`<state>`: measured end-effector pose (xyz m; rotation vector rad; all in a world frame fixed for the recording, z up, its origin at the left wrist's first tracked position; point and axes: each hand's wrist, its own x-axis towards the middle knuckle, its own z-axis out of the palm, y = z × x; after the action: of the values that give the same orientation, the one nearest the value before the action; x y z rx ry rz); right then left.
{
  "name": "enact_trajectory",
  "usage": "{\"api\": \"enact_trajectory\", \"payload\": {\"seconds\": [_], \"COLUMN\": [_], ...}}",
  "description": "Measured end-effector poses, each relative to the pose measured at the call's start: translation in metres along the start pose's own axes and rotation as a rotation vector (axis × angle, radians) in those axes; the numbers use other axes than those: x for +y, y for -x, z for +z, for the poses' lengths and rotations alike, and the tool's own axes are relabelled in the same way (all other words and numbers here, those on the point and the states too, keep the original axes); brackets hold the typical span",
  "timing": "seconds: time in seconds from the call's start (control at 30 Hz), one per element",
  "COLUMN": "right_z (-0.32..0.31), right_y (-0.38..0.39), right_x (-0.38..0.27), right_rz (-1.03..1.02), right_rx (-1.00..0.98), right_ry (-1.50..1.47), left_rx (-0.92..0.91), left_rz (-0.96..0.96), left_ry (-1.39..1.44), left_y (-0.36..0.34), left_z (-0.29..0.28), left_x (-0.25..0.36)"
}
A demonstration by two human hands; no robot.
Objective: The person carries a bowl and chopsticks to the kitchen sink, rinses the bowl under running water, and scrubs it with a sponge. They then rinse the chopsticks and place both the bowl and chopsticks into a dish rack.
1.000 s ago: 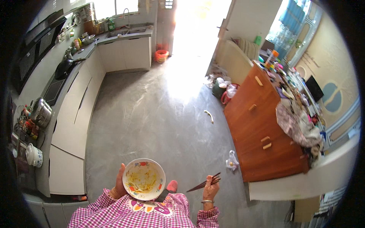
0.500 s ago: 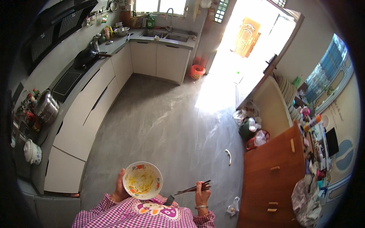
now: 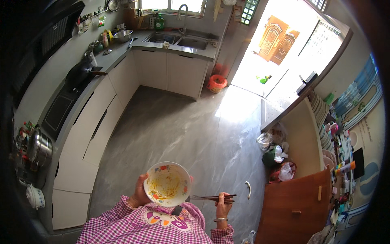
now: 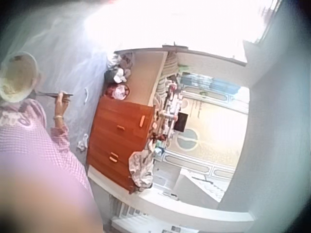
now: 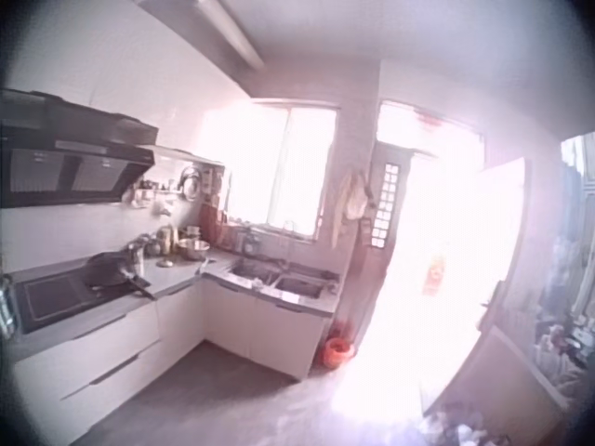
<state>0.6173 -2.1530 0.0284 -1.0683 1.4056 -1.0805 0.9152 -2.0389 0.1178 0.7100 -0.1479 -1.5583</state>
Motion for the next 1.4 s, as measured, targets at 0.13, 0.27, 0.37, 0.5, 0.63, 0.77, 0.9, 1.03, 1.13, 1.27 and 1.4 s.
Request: {"api": "enact_trajectory", "payload": {"seconds": [0.13,0.27,0.37,0.5,0.63,0.77,0.9,1.03,1.13,1.27,1.4], "right_z": [0.052,0.113,0.155,0.210,0.270,0.323,0.380,0.424,0.452,0.488,0.532], "right_y": [-0.099,-0.187,-0.228,-0.280,-0.324,-0.370,-0.406,-0.428,-0.455,-0.505,-0.572], "right_x": [-0.032,-0.076,-0.104,-0.130,-0.143,-0.163,-0.185,-0.203,-0.212,-0.225,-0.247], "right_rz": [-0.015,-0.047,-0.067,-0.039,-0.090,-0.136,-0.187,-0.210,-0.236,-0.222,-0.280], "right_rx": [-0.041,-0.129,-0.194,-0.291,-0.290,-0.214,-0.123,-0.057,-0.012,0.022,-0.009], "right_ry": [-0.082,-0.098,-0.152,-0.182,-0.184,-0.173,-0.176,-0.174,-0.160,-0.198,-0.212], "left_rx": [0.070,0.174,0.214,0.242,0.225,0.195,0.096,0.062,0.097,0.130,0.224], "left_rz": [0.062,0.173,0.220,0.267,0.319,0.259,0.138,0.076,0.032,0.021,0.136], "left_ry": [0.067,0.118,0.162,0.209,0.173,0.199,0.185,0.063,0.068,0.072,0.011], "left_y": [-0.064,-0.125,-0.159,-0.215,-0.271,-0.335,-0.404,-0.465,-0.510,-0.563,-0.632], "left_z": [0.008,0.016,0.013,-0.003,-0.029,-0.048,-0.049,-0.037,-0.032,-0.036,-0.048], "left_x": [0.043,0.088,0.112,0.151,0.203,0.273,0.346,0.397,0.423,0.450,0.494]}}
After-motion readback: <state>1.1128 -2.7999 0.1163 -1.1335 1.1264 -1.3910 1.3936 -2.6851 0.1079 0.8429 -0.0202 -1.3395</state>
